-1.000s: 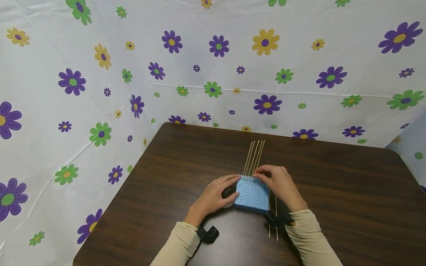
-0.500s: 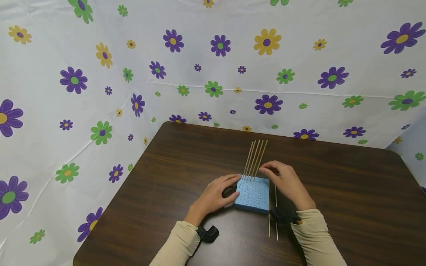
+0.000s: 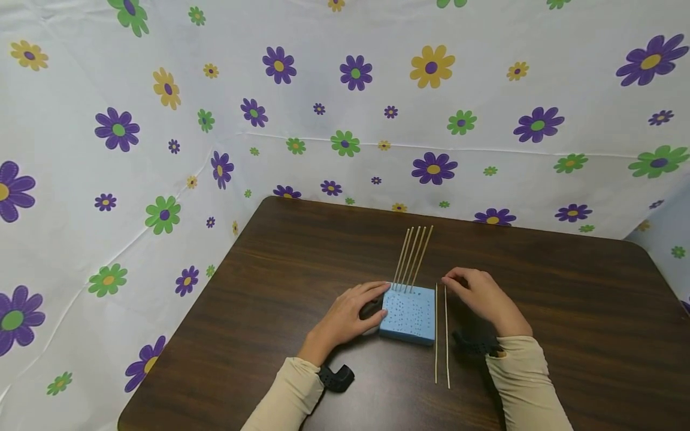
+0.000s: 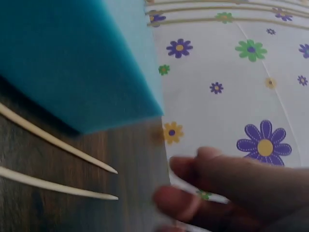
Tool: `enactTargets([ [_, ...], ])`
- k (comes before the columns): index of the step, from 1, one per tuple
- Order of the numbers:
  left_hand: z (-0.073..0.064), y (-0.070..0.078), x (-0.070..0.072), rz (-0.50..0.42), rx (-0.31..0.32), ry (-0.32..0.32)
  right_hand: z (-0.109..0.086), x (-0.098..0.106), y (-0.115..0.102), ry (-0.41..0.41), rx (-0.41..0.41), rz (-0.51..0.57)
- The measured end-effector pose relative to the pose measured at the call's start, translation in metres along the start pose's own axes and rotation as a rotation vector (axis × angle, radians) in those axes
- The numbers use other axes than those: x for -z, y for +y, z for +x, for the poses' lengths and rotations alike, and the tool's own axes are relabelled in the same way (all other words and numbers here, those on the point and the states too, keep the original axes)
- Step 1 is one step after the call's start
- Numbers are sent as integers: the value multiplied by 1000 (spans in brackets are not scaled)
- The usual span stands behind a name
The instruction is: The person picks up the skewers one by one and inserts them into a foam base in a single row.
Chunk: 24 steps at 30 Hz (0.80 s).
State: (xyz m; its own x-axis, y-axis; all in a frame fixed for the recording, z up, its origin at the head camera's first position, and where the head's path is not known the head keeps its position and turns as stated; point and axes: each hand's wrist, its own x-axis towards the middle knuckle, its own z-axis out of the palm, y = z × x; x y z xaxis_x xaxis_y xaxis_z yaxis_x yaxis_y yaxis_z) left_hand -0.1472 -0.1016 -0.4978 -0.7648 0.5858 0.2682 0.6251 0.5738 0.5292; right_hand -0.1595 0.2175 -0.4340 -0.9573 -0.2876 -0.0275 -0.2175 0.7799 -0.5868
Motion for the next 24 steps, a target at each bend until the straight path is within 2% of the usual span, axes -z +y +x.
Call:
enactTargets([
  [6, 0, -1, 0, -2, 4, 3, -3, 1, 4, -142, -80, 8],
  [10, 0, -1, 0, -5, 6, 1, -5, -1, 4, -201, -117, 27],
  [14, 1, -2, -1, -5, 6, -1, -6, -2, 3, -214, -153, 46],
  [24, 0, -1, -1, -5, 12, -12, -4, -6, -3, -179, -260, 35],
])
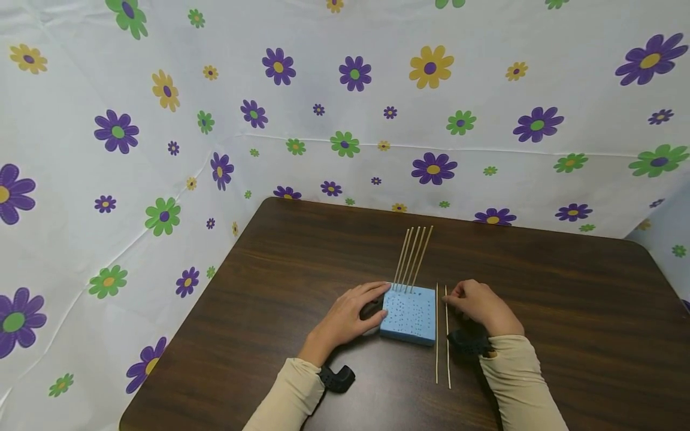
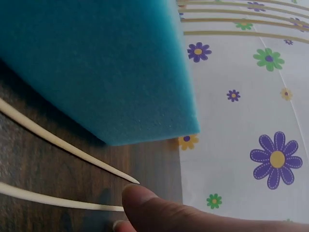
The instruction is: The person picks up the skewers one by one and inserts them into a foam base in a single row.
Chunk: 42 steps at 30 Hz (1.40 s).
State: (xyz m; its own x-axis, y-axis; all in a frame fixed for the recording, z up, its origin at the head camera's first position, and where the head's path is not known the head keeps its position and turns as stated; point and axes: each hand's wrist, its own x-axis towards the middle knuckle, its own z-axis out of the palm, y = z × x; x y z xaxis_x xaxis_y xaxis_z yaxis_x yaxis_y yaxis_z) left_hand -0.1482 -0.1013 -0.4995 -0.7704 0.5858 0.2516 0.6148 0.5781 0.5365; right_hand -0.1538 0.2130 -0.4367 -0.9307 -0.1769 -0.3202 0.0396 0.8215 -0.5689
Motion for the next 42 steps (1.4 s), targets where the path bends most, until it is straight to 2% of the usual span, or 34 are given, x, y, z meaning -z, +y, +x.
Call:
enactTargets([
  [25, -2, 1, 1, -5, -8, 4, -3, -5, -7, 44, -119, -48],
  [42, -1, 2, 1, -7, 3, 4, -3, -6, -10, 53, -155, -78],
])
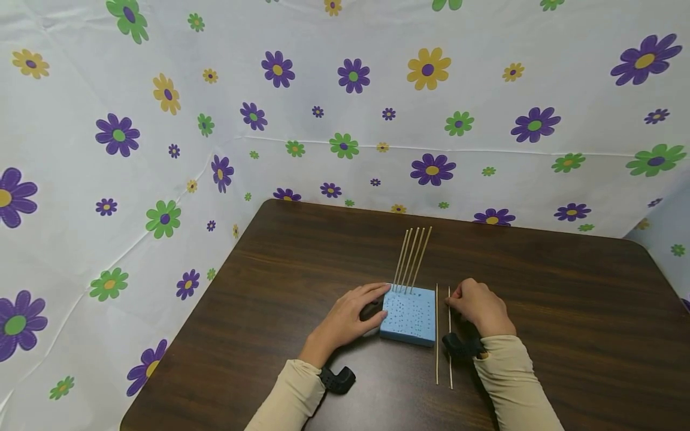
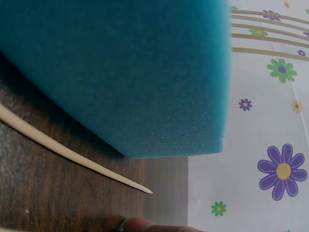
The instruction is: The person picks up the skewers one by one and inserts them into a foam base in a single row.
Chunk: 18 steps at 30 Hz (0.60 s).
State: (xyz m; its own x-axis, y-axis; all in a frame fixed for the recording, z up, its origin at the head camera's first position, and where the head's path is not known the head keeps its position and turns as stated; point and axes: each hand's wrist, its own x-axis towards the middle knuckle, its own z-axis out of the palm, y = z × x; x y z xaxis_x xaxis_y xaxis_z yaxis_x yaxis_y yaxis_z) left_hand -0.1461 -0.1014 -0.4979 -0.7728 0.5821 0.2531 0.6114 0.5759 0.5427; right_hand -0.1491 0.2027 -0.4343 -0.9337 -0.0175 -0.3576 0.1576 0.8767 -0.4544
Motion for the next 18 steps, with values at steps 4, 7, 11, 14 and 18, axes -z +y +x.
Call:
enactTargets([
  [4, 0, 0, 0, -3, -3, -2, -1, 0, 0, 7, -5, -18],
  [7, 0, 0, 0, -4, -7, 2, -2, 1, 1, 17, 1, -33],
  [11, 0, 0, 1, -2, -7, 6, -4, 1, 1, 19, 10, -39],
  [14, 0, 0, 0, -4, -4, 6, -5, 1, 1, 13, 13, -37],
  [18, -1, 0, -1, -12, 0, 3, -7, 2, 0, 1, 11, -38],
])
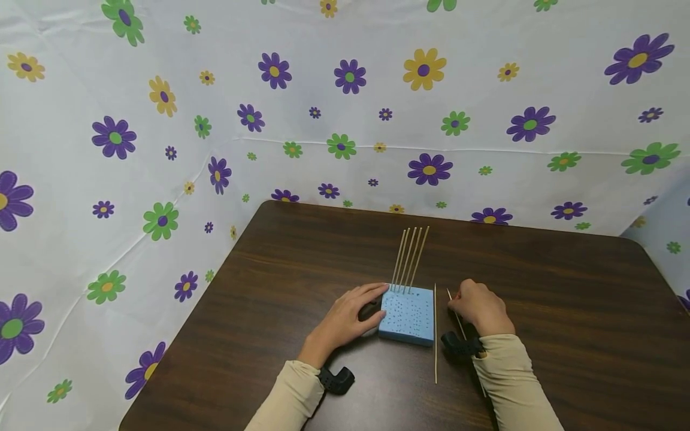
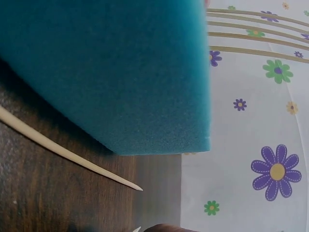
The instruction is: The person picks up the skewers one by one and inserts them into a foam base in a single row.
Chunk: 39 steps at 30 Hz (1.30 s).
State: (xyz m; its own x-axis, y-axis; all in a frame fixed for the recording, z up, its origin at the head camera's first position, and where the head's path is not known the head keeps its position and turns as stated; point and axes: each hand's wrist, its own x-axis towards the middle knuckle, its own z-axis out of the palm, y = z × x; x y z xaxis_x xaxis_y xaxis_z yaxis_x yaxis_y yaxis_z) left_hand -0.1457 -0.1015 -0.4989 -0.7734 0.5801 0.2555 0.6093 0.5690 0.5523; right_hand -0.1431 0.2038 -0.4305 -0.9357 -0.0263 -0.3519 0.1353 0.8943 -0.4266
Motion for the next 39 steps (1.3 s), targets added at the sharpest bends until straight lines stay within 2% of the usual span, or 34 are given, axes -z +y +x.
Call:
enactTargets([
  [6, 0, -1, -1, -7, 2, 3, 0, 1, -1, -7, 4, -10],
  [11, 1, -1, 0, -2, 1, -1, 1, 3, 1, 14, 29, 26],
  [22, 2, -2, -1, 4, 4, -19, 6, 10, 4, 80, 143, 212],
  [29, 0, -2, -1, 0, 10, -21, 7, 10, -1, 187, 254, 325],
  [35, -1, -2, -1, -2, 12, -19, 5, 10, -6, 319, 336, 377],
  [39, -1, -1, 0, -2, 14, -17, 4, 11, -8, 375, 386, 415],
])
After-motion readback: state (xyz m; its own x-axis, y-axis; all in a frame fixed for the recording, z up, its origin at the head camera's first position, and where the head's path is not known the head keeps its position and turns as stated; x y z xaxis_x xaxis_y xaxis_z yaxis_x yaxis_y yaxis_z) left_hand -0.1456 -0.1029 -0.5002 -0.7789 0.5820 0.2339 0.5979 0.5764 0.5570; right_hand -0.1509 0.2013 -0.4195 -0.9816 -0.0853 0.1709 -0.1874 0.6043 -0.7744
